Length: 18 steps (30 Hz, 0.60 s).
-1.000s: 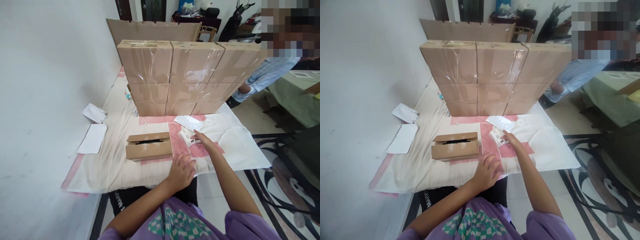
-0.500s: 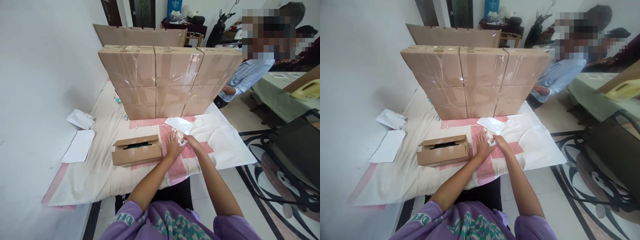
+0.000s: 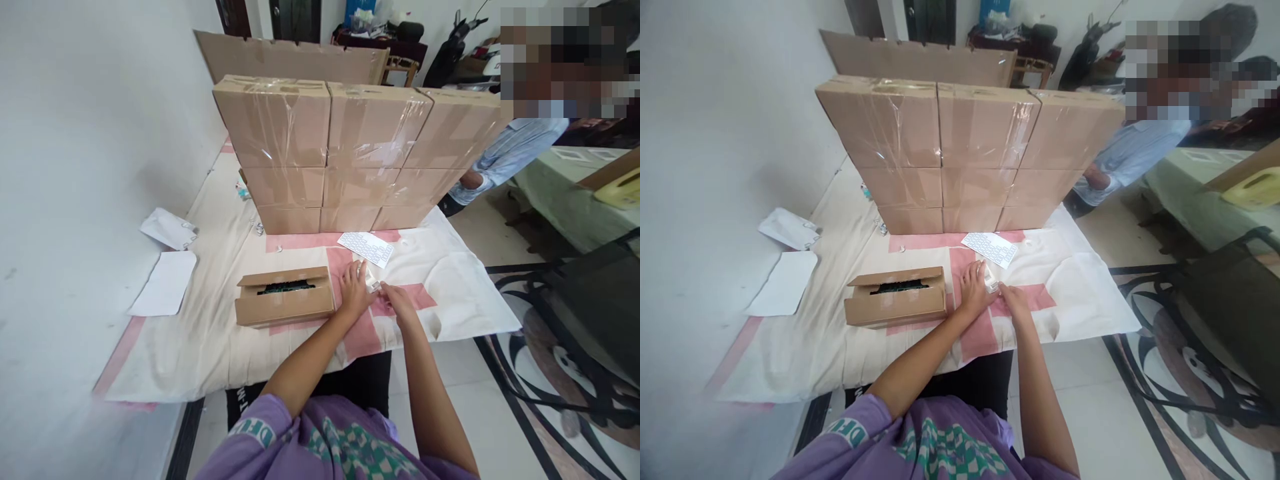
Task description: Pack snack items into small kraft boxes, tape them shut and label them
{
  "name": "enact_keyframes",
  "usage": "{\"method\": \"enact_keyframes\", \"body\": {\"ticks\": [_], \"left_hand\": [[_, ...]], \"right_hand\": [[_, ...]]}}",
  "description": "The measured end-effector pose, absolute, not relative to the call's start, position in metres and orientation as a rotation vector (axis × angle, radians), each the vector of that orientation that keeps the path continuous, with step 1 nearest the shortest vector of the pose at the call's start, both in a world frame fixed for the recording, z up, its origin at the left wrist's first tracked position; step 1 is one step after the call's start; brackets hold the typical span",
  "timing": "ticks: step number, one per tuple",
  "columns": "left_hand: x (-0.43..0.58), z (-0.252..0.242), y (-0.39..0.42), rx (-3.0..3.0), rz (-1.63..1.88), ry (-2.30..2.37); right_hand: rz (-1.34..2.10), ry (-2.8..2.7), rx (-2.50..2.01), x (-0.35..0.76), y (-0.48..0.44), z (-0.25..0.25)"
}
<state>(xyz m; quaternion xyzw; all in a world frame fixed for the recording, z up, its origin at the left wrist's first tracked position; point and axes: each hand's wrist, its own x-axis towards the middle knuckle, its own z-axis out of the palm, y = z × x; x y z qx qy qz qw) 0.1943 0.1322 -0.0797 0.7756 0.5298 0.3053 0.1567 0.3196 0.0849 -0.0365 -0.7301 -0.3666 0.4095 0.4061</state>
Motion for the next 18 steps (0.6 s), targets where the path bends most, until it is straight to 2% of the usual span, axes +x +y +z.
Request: {"method": "enact_keyframes", "body": {"ticks": [18], "left_hand": [[0.193,-0.079,0.134,2.134,0.906,1.457]], "right_hand": [[0.833,-0.918,-1.69,0.315,0.075,-0.071]]}}
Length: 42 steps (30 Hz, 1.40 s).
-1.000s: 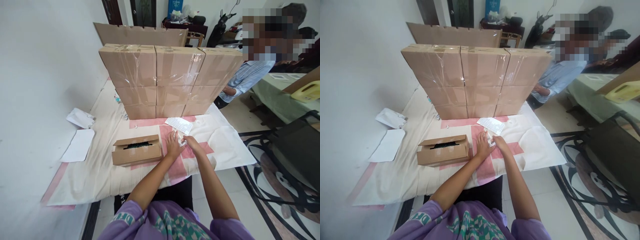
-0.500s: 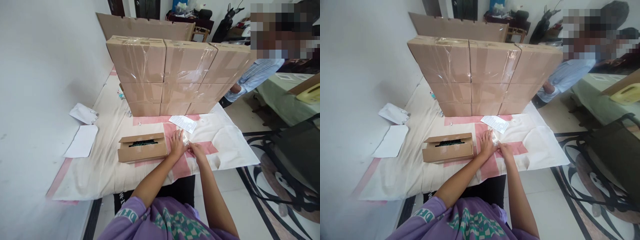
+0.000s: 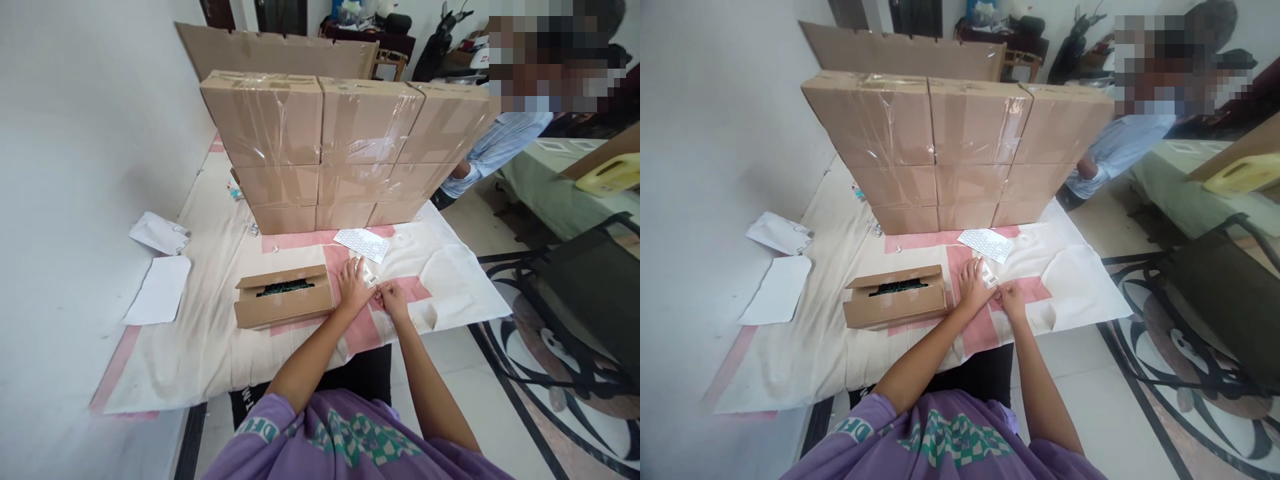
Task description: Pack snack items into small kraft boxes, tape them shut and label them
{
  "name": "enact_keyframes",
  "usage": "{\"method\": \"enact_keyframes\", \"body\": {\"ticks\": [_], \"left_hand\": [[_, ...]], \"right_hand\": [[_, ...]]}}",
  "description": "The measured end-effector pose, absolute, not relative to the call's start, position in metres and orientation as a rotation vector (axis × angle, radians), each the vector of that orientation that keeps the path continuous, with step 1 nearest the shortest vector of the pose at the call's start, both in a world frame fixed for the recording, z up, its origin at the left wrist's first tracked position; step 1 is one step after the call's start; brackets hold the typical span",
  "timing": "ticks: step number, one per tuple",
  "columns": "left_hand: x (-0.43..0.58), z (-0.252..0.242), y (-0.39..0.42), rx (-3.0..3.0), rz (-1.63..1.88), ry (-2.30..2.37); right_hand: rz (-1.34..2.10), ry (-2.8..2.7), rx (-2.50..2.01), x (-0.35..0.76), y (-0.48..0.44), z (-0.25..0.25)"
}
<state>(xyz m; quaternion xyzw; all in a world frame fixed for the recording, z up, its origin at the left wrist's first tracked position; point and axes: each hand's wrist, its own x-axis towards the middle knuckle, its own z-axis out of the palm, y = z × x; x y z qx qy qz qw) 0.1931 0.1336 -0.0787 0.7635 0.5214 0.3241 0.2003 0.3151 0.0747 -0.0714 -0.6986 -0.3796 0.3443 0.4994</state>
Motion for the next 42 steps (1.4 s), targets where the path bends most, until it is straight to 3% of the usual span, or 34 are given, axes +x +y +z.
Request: {"method": "enact_keyframes", "body": {"ticks": [6,10,18,29,35,38,42], "left_hand": [[0.186,-0.063,0.124,2.029,1.041,1.264],[0.168,-0.053,0.074,1.89,1.098,1.052],[0.093,-0.014,0.017,1.734,1.08,0.94],[0.022,0.0,0.005,2.084,1.068,1.144],[0.004,0.018,-0.014,2.315,1.111,1.018],[-0.014,0.035,-0.014,2.279,1.115,1.001],[-0.047,0.052,0.011,2.058,0.995,1.079]], "right_hand": [[0.758,-0.897,-1.509,0.3,0.054,-0.06],[0.744,-0.913,-1.412,0.284,0.026,-0.042],[0.809,-1.434,-1.317,0.241,-0.03,-0.012],[0.926,-1.619,-1.189,0.199,-0.008,-0.022],[1.057,-1.121,-1.428,0.186,0.014,-0.054],[0.868,-1.063,-1.509,0.201,0.029,-0.048],[0.506,-1.577,-1.384,0.207,0.056,0.008]]}}
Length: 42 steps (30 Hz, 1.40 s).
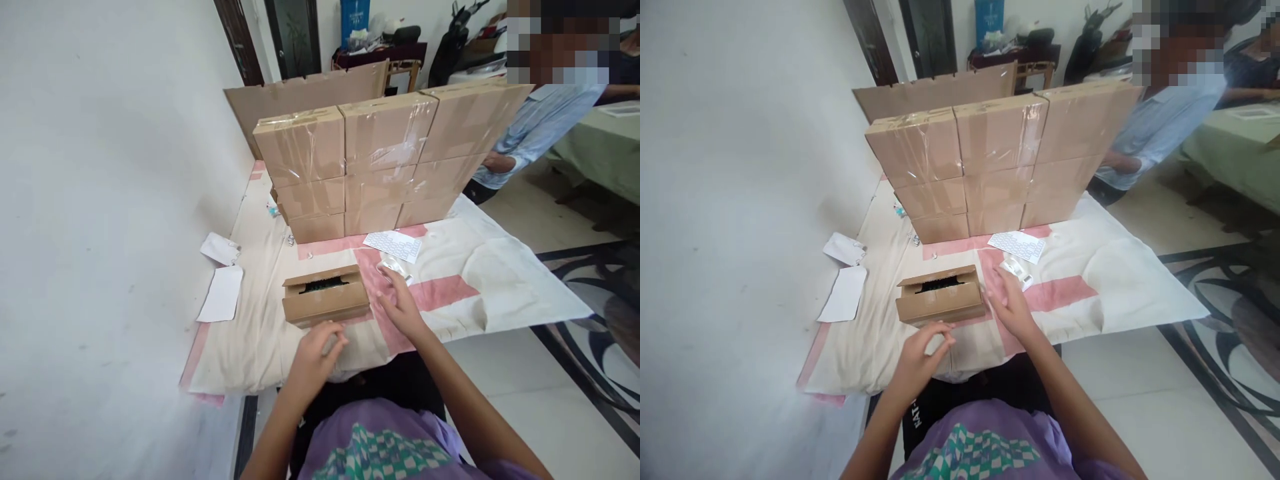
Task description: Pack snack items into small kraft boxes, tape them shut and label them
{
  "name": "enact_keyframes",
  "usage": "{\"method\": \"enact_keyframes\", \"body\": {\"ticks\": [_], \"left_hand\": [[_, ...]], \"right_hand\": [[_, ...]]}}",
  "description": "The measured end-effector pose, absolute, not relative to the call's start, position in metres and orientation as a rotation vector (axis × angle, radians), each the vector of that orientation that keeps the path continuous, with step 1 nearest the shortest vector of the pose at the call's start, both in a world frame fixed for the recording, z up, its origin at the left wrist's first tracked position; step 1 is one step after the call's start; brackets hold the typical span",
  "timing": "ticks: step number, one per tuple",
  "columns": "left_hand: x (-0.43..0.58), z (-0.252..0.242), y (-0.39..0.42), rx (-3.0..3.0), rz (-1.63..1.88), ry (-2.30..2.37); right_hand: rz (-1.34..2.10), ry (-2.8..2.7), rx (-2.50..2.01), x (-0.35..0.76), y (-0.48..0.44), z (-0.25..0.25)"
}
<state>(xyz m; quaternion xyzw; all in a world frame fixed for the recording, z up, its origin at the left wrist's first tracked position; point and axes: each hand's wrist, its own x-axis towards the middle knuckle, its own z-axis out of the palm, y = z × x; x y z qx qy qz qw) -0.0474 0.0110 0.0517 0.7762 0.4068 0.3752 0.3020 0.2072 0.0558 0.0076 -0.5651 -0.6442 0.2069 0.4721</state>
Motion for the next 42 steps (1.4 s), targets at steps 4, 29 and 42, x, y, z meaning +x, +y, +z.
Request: {"method": "enact_keyframes", "body": {"ticks": [4,29,42], "left_hand": [[-0.07,0.067,0.046,2.043,0.822,1.105],[-0.073,0.086,0.13,2.611,0.135,1.241],[-0.092,0.098,0.13,2.232,0.516,1.036]], "right_hand": [[0.365,-2.014,-1.35,0.175,0.085,0.046],[0.512,-2.054,-1.39,0.151,0.093,0.022],[0.509,-2.021,-1.369,0.152,0.09,0.024]]}}
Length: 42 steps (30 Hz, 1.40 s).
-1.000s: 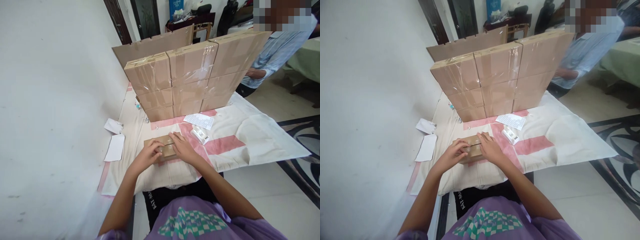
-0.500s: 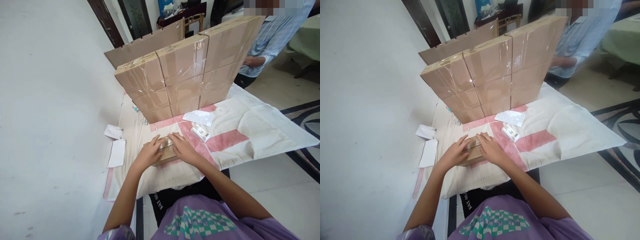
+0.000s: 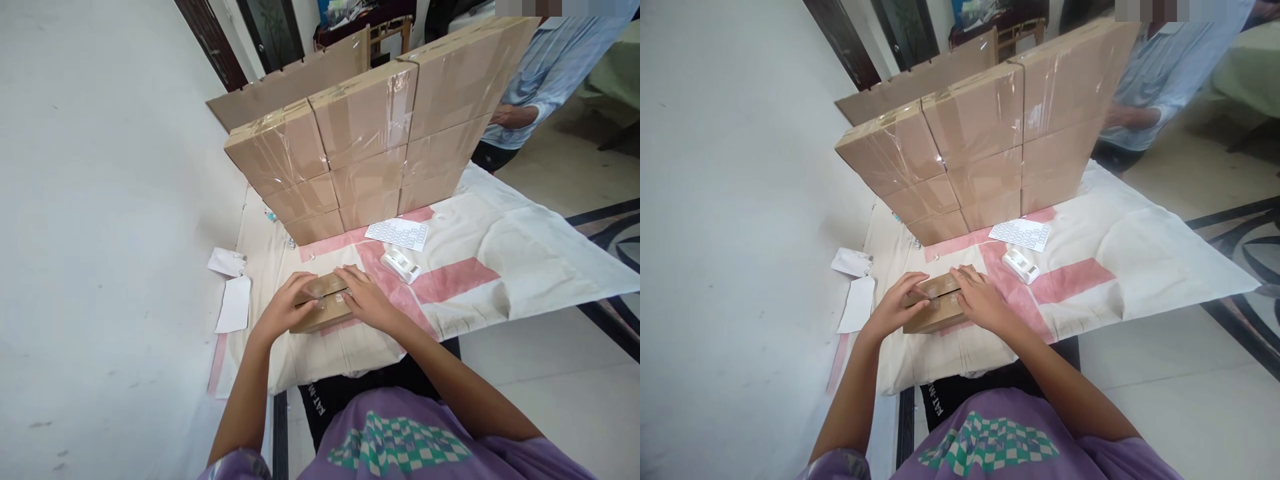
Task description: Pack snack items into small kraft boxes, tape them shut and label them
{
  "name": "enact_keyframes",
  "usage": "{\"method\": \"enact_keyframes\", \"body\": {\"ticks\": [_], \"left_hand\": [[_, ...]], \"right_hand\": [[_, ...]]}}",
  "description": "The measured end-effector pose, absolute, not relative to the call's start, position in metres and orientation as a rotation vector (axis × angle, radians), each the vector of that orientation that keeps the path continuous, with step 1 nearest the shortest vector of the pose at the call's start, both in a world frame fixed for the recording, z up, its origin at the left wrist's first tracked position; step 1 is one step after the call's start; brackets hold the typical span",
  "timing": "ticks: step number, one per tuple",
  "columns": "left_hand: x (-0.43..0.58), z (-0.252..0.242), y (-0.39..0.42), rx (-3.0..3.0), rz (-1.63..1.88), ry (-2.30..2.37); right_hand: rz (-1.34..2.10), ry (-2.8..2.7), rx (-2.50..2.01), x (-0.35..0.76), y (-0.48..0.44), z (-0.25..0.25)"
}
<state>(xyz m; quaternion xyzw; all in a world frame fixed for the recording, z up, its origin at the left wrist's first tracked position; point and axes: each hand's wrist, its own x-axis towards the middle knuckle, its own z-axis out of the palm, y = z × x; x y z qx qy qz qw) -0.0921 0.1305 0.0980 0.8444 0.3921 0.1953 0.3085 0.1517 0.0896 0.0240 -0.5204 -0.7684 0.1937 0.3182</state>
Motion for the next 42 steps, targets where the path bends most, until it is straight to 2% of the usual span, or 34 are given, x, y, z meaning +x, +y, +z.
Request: {"method": "enact_keyframes", "body": {"ticks": [7,13,21,34,42], "left_hand": [[-0.083,0.099,0.125,1.805,0.727,1.074],[-0.074,0.097,0.128,1.8,0.504,1.035],[-0.069,0.078,0.139,1.86,0.388,1.074],[-0.072,0.063,0.142,1.86,0.448,1.002],[-0.079,0.072,0.155,1.776,0.4,0.909]], "right_hand": [[0.545,-2.016,-1.351,0.153,0.093,0.02],[0.575,-1.996,-1.361,0.152,0.094,0.02],[0.594,-2.0,-1.368,0.154,0.093,0.025],[0.478,-2.154,-1.304,0.154,0.094,0.021],[0.466,-2.153,-1.304,0.154,0.094,0.021]]}}
